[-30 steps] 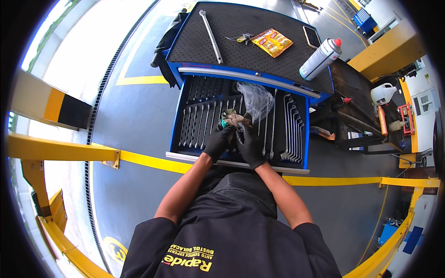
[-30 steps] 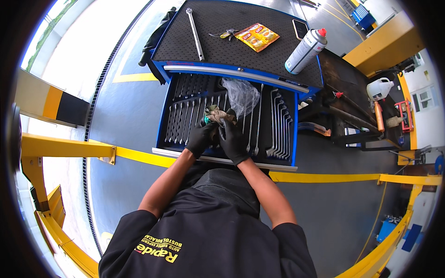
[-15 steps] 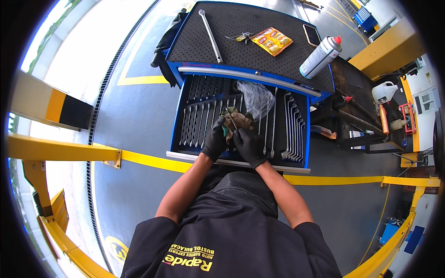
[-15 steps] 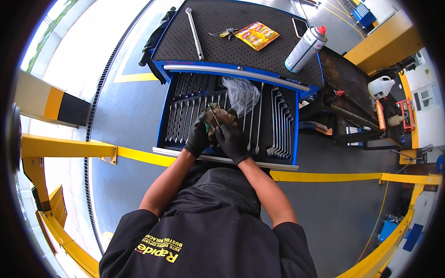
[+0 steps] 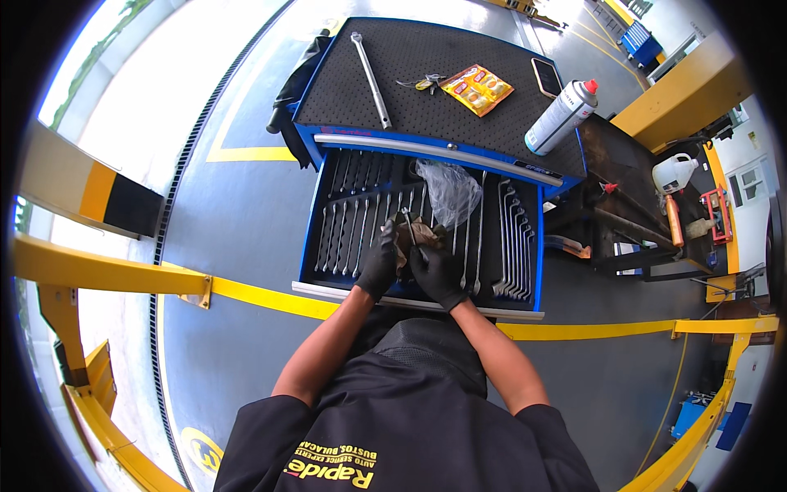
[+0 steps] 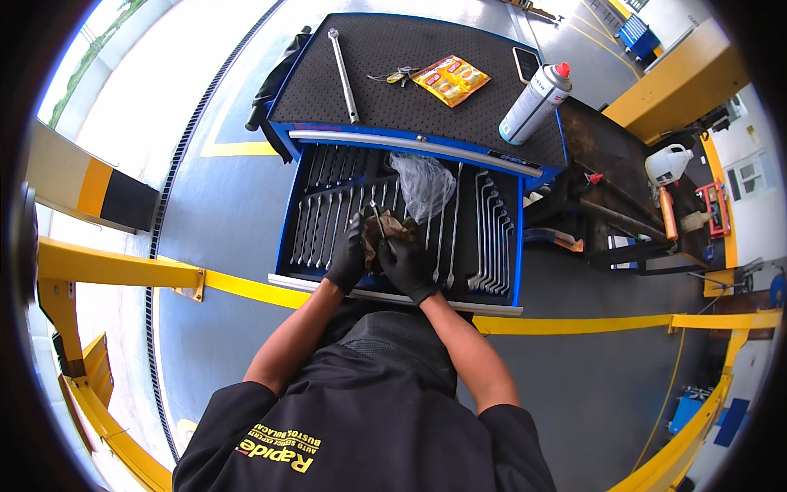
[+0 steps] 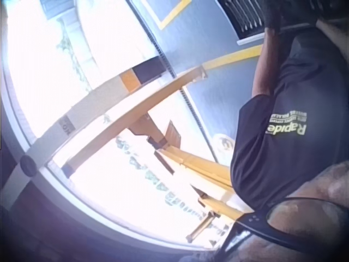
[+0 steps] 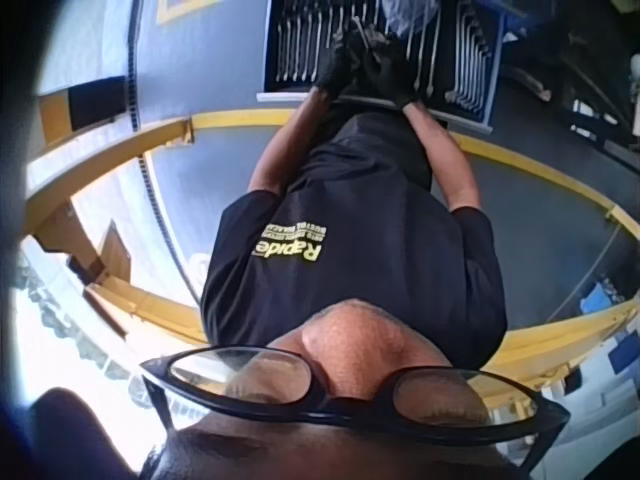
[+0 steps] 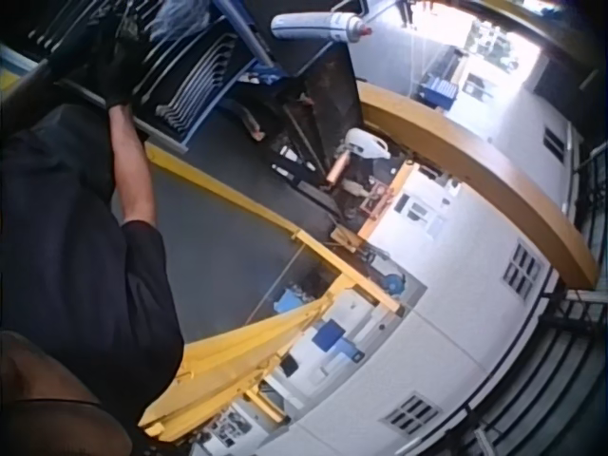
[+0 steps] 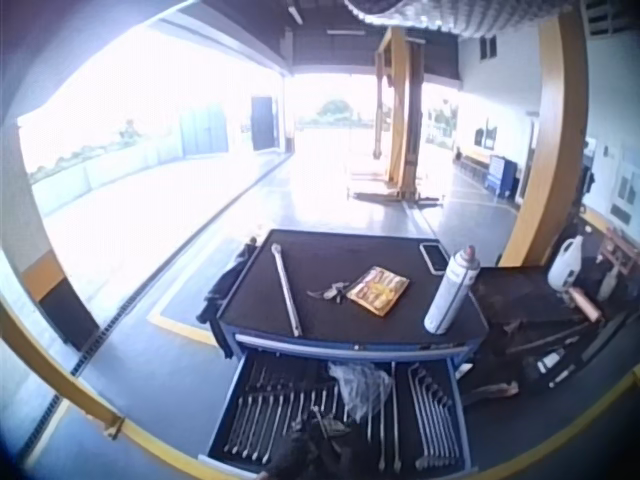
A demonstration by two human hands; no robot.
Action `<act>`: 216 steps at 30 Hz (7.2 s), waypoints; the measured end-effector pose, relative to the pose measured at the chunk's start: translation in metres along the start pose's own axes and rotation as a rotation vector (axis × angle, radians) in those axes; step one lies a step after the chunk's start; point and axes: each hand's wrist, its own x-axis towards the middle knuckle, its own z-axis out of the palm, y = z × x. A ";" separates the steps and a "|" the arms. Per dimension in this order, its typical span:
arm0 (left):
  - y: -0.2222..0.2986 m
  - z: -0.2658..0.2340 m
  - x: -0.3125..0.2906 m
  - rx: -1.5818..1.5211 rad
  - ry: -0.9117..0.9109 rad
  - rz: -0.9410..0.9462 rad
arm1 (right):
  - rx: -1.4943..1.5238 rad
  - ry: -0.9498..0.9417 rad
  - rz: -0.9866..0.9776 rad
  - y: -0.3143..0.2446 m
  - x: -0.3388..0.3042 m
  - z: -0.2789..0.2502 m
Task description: The person opens a blue tool chest drawer and wipes multiple wrenches with a green cloth. They pick up each wrench individually, wipe it, and place it back into the drawer. The person also handles a plastic bag and a spray can on the tool chest top.
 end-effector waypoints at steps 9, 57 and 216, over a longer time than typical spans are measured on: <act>0.039 0.039 -0.016 -0.283 -0.093 -0.019 | 0.039 -0.071 0.075 0.014 -0.005 0.002; 0.039 0.032 -0.020 -0.096 -0.109 -0.032 | 0.531 -0.278 0.282 0.044 -0.013 0.008; 0.088 -0.026 0.048 1.484 0.596 0.083 | 0.272 0.117 0.221 -0.017 -0.045 -0.018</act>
